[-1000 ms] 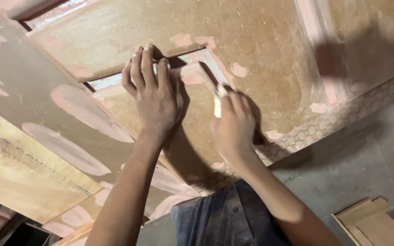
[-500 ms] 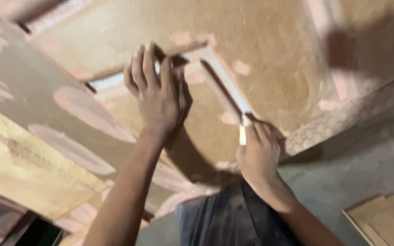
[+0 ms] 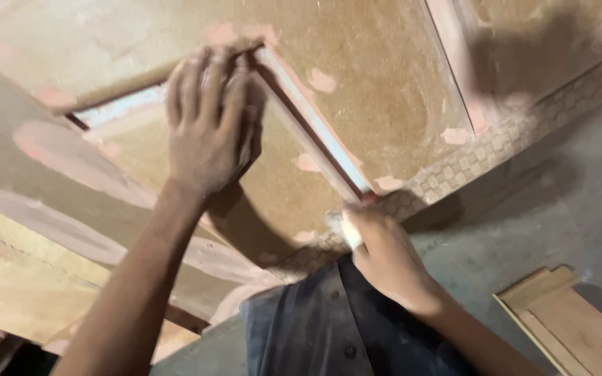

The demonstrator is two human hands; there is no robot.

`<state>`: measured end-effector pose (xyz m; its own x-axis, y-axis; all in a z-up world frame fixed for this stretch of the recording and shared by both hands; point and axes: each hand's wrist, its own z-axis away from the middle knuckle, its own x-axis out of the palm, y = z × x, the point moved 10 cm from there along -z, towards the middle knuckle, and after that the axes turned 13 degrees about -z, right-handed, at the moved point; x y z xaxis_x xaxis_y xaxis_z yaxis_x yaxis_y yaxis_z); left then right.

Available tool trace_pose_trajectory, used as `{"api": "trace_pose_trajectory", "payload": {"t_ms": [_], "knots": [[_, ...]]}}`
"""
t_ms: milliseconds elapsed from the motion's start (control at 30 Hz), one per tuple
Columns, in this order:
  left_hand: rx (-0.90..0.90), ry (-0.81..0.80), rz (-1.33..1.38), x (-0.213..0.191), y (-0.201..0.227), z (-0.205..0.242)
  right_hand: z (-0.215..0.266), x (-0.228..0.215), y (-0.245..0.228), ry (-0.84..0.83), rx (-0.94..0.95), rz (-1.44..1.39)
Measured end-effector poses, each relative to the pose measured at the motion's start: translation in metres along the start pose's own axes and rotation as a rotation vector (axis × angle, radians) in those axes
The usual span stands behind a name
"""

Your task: The person sands the surface of a wooden door using a sanding block. They move the block across the flat panels and along the raised edges and grooves to smooth the wood.

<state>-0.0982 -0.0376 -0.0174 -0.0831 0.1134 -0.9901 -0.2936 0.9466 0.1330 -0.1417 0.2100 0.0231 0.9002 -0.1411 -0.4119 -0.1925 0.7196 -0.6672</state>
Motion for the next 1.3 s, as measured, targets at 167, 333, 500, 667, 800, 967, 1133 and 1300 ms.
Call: {"api": "trace_pose_trajectory", "payload": {"t_ms": [167,333,500,667,800,967,1133,1300], "knots": [[0.541,-0.242,-0.024,0.018,0.112,0.029,0.028,-0.016,0.043,0.018,0.271,-0.155],[0.830,-0.428,0.012,0.033,0.168,0.040,0.018,-0.057,0.001,0.214,0.034,-0.238],[0.515,-0.439,-0.110,0.018,0.038,-0.016,0.028,-0.077,0.021,0.333,0.180,-0.261],[0.742,-0.643,-0.245,0.024,0.163,0.037,0.037,-0.097,0.029,0.486,0.116,-0.401],[0.412,-0.699,0.384,-0.016,0.241,0.058,0.036,-0.103,0.038,0.534,0.115,-0.719],[-0.275,-0.746,1.036,-0.022,0.208,0.065,0.025,-0.085,0.043,0.427,0.127,-1.450],[-0.397,-0.639,1.079,-0.038,0.190,0.052,0.016,-0.038,0.040,0.321,0.178,-1.235],[-0.265,-0.424,0.357,-0.063,0.131,0.021,0.003,-0.079,0.032,0.479,-0.014,-0.644]]}}
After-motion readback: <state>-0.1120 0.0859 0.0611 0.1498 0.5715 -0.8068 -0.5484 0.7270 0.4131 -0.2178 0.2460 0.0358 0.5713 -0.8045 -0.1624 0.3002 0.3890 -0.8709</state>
